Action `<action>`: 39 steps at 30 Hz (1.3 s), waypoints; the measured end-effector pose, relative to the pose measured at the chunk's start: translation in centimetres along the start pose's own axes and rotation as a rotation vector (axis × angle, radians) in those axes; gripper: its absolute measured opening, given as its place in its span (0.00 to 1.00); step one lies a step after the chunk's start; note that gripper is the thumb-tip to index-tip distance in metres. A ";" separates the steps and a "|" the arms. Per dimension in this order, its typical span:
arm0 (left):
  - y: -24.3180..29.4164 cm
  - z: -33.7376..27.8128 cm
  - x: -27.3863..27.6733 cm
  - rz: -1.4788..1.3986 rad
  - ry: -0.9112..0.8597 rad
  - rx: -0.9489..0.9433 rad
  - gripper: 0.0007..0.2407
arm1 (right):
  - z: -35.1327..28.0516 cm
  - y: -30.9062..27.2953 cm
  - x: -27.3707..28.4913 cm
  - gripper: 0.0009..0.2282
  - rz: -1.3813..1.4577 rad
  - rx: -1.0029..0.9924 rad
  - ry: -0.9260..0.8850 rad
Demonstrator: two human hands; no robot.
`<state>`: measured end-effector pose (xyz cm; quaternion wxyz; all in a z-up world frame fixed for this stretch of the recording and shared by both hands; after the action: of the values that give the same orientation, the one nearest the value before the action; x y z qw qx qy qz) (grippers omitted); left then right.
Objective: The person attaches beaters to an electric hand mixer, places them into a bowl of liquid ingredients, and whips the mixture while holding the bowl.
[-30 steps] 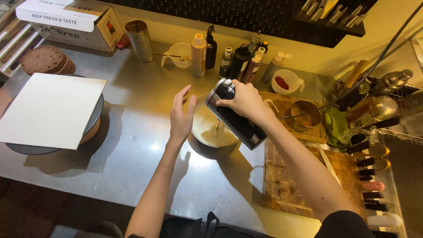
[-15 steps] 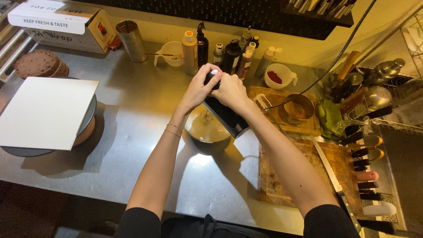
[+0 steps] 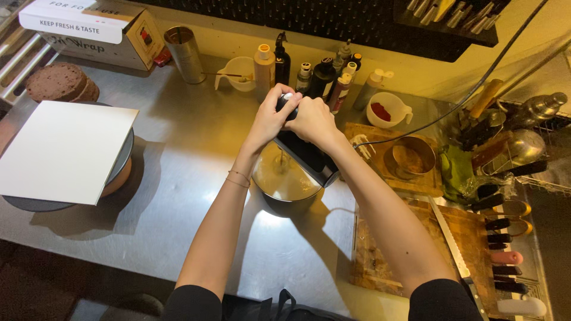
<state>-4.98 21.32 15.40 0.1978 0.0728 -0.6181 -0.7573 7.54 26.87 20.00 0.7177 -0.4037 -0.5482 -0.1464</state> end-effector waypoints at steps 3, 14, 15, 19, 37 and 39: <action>-0.2 0.1 -0.2 0.015 0.012 -0.030 0.13 | -0.1 -0.2 0.2 0.26 -0.024 0.062 0.004; 1.0 0.0 -0.4 0.249 0.046 -0.079 0.16 | -2.6 0.9 1.3 0.22 -0.014 0.229 0.108; 1.1 -0.1 -0.4 0.258 0.026 -0.019 0.17 | -2.6 1.0 1.1 0.23 -0.047 0.213 0.140; -1.3 -4.0 0.4 0.060 0.307 -0.163 0.17 | -3.5 0.3 1.0 0.27 0.041 0.117 0.158; -12.8 -20.1 -5.1 -0.748 0.307 0.837 0.26 | -6.7 -0.8 3.2 0.25 -0.043 0.098 -0.002; -14.5 -19.5 -4.2 -0.752 0.251 0.768 0.26 | -6.5 -0.8 3.2 0.25 -0.004 0.103 0.046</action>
<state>2.71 7.49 -3.57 -0.0546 0.4452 -0.7531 -0.4814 12.49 22.33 22.81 0.7496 -0.3615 -0.5392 -0.1286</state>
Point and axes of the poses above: each hand's wrist, its own z-axis towards the middle knuckle, its own x-axis out of the back of the hand, y = z × x, the point moved 1 cm from there along z, towards the middle knuckle, and after that the axes turned 9 degrees about x, right-handed, at the moved point
